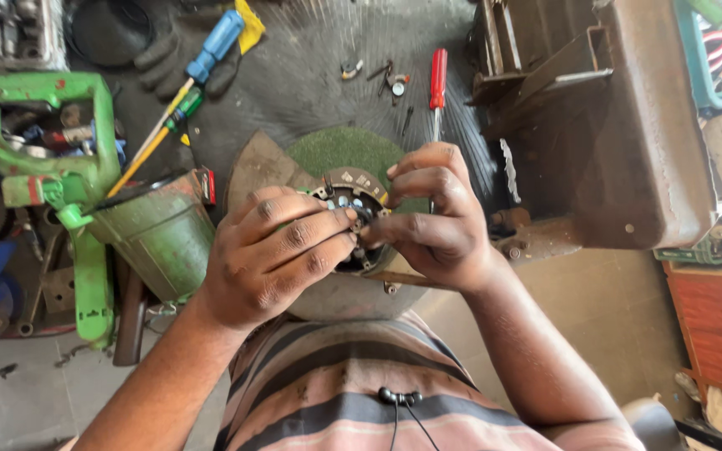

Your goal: The person reassembles an electric motor on a workbench. They fit carbon brush holders and a bearing ring onto the armature, align the armature inside the green stator housing, press the rear end bell into place, route the power wires out of the housing, and drive the mounting screws with a red-handled screwdriver.

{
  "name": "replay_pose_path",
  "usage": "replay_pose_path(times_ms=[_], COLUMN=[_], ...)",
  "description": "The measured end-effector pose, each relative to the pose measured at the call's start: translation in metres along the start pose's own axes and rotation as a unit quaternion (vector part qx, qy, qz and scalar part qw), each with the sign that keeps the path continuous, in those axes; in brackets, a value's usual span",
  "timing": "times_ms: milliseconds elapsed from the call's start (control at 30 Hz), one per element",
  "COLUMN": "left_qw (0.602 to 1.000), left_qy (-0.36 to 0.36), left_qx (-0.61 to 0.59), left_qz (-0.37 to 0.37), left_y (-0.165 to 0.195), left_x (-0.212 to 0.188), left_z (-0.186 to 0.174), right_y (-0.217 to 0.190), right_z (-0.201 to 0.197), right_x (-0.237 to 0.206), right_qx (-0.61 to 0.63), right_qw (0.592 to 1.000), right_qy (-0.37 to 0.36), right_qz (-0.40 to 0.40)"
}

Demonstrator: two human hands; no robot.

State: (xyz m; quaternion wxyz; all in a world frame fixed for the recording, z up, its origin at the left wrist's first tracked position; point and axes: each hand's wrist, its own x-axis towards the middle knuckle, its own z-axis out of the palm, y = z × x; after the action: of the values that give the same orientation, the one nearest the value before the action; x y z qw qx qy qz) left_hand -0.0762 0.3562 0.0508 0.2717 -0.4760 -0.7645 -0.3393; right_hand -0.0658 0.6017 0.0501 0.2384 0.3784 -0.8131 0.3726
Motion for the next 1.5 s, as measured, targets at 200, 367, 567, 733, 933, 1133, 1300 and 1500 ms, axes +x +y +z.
replay_pose_path(times_ms=[200, 367, 567, 733, 933, 1133, 1300, 1500], left_qw=[0.992, 0.970, 0.958, 0.870, 0.829, 0.948, 0.968, 0.962], left_qy=[-0.020, 0.010, -0.028, 0.150, 0.250, 0.024, -0.113, -0.226], left_qx=[-0.068, -0.162, -0.213, -0.373, -0.394, -0.154, -0.035, 0.084], left_qz=[-0.108, -0.182, -0.188, -0.284, -0.310, -0.277, -0.222, -0.130], left_y=[-0.002, 0.010, 0.008, 0.011, 0.018, 0.034, 0.051, 0.056], left_x=[-0.008, -0.001, 0.001, -0.034, -0.061, -0.021, 0.014, 0.036], left_z=[0.000, 0.012, 0.018, 0.038, 0.054, 0.045, 0.045, 0.046], right_y=[0.002, 0.006, 0.008, -0.001, 0.004, 0.012, 0.016, 0.019], right_z=[-0.004, 0.002, 0.008, 0.018, 0.008, 0.007, -0.001, -0.007], right_x=[0.004, -0.001, -0.026, -0.061, -0.082, -0.093, -0.110, -0.127], right_qx=[-0.024, -0.096, -0.035, 0.111, 0.049, 0.062, 0.035, 0.024], right_qw=[1.000, 0.990, 0.997, 0.954, 0.963, 0.967, 0.973, 0.973], right_qy=[-0.010, 0.018, 0.071, 0.112, 0.042, 0.032, 0.015, 0.018], right_qz=[-0.011, -0.102, 0.008, 0.253, 0.261, 0.244, 0.229, 0.231])
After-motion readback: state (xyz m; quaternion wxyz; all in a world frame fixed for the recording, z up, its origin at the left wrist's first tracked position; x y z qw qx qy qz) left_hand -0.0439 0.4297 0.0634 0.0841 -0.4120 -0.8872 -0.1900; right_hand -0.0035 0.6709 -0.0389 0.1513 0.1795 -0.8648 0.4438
